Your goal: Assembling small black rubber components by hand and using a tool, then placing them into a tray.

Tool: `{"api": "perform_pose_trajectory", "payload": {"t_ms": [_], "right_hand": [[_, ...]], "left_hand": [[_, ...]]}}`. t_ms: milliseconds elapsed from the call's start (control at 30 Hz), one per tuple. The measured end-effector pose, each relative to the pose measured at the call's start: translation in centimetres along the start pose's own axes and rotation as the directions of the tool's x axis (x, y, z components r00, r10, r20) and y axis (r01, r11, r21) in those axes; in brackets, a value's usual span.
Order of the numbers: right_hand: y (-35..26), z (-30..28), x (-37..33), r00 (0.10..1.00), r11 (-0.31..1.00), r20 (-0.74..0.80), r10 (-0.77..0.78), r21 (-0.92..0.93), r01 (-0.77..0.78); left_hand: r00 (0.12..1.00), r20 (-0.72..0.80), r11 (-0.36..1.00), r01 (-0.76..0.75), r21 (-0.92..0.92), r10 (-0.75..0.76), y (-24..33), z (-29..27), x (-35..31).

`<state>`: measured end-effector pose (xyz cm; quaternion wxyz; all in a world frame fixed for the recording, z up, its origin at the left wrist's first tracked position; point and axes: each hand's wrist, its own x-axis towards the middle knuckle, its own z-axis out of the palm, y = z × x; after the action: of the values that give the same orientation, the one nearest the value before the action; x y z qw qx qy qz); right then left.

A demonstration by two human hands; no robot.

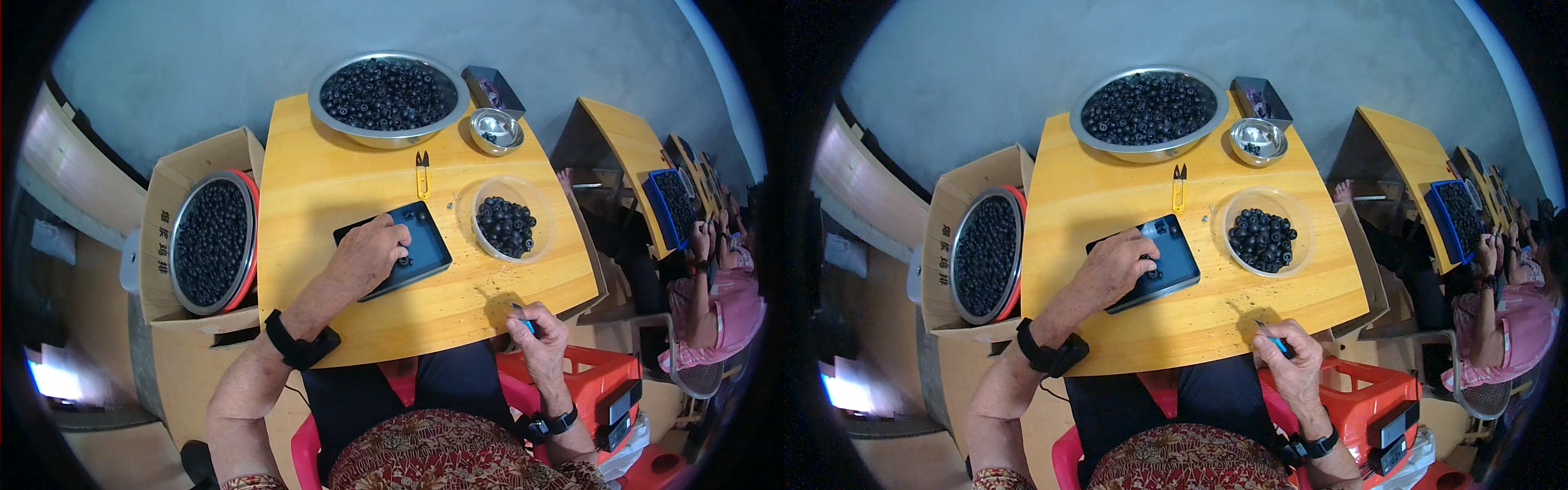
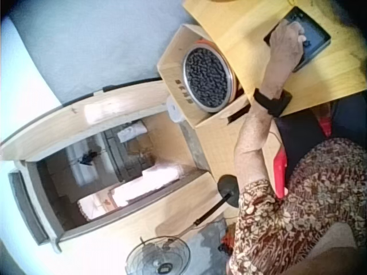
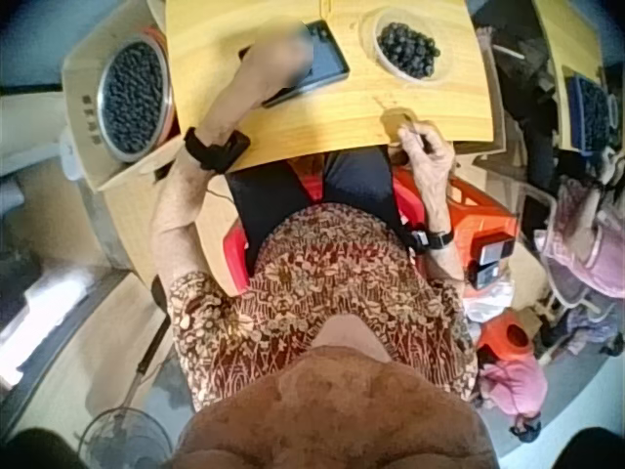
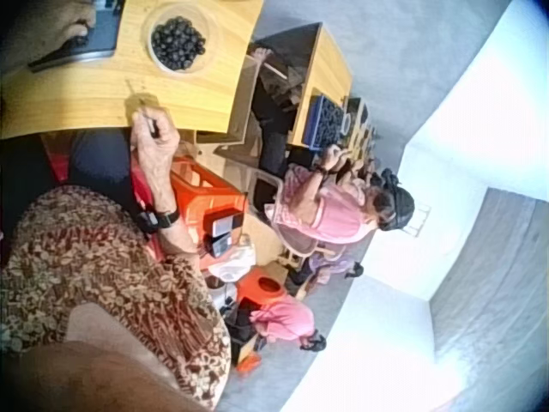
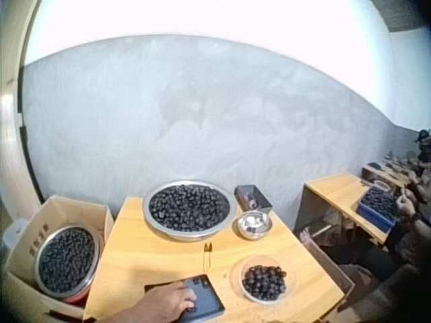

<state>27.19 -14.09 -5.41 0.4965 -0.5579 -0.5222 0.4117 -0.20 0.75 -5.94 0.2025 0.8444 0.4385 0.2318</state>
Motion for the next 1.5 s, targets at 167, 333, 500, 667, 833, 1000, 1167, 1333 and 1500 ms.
{"api": "perform_pose_trajectory", "payload": {"t_ms": [167,333,500,667,833,1000,1167,1333,1500], "right_hand": [[-0.3,0.2,-0.4,0.999,0.999,0.026,-0.036,-0.012,0.036],[-0.3,0.3,-0.6,0.996,0.994,0.026,-0.086,-0.069,0.088],[-1.4,0.2,-0.9,0.997,0.994,0.015,-0.080,-0.077,0.081],[-3.8,0.2,-0.5,0.979,0.972,0.067,-0.193,-0.124,0.200],[-5.7,0.6,-1.3,0.959,0.961,0.059,-0.277,0.000,0.277],[-6.6,0.2,-2.6,0.929,0.926,0.052,-0.367,-0.072,0.370],[-7.6,0.6,-3.3,0.826,0.809,0.039,-0.563,-0.178,0.560],[-7.4,0.1,-3.7,0.820,0.791,0.029,-0.572,-0.244,0.561],[-7.2,-0.1,-3.8,0.838,0.819,0.058,-0.542,-0.188,0.543]], "left_hand": [[0.989,0.019,0.987,0.150,-0.062,-0.149,0.5,0.3,0.3],[0.980,-0.095,0.982,0.166,-0.089,-0.174,0.5,0.2,-0.3],[0.941,0.058,0.740,0.300,-0.602,-0.334,4.2,-1.9,-1.0],[0.914,0.260,0.131,0.312,-0.941,-0.312,9.7,-2.0,-3.7],[0.974,0.182,-0.116,0.167,-0.979,-0.135,12.6,0.1,-5.8],[0.966,0.243,-0.307,0.205,-0.929,-0.089,14.2,1.5,-6.6],[0.965,0.224,-0.333,0.168,-0.928,-0.138,15.9,3.1,-7.0],[0.953,0.274,-0.333,0.218,-0.918,-0.132,16.4,3.9,-7.6],[0.953,0.287,-0.309,0.246,-0.919,-0.098,16.6,3.6,-8.1]]}}
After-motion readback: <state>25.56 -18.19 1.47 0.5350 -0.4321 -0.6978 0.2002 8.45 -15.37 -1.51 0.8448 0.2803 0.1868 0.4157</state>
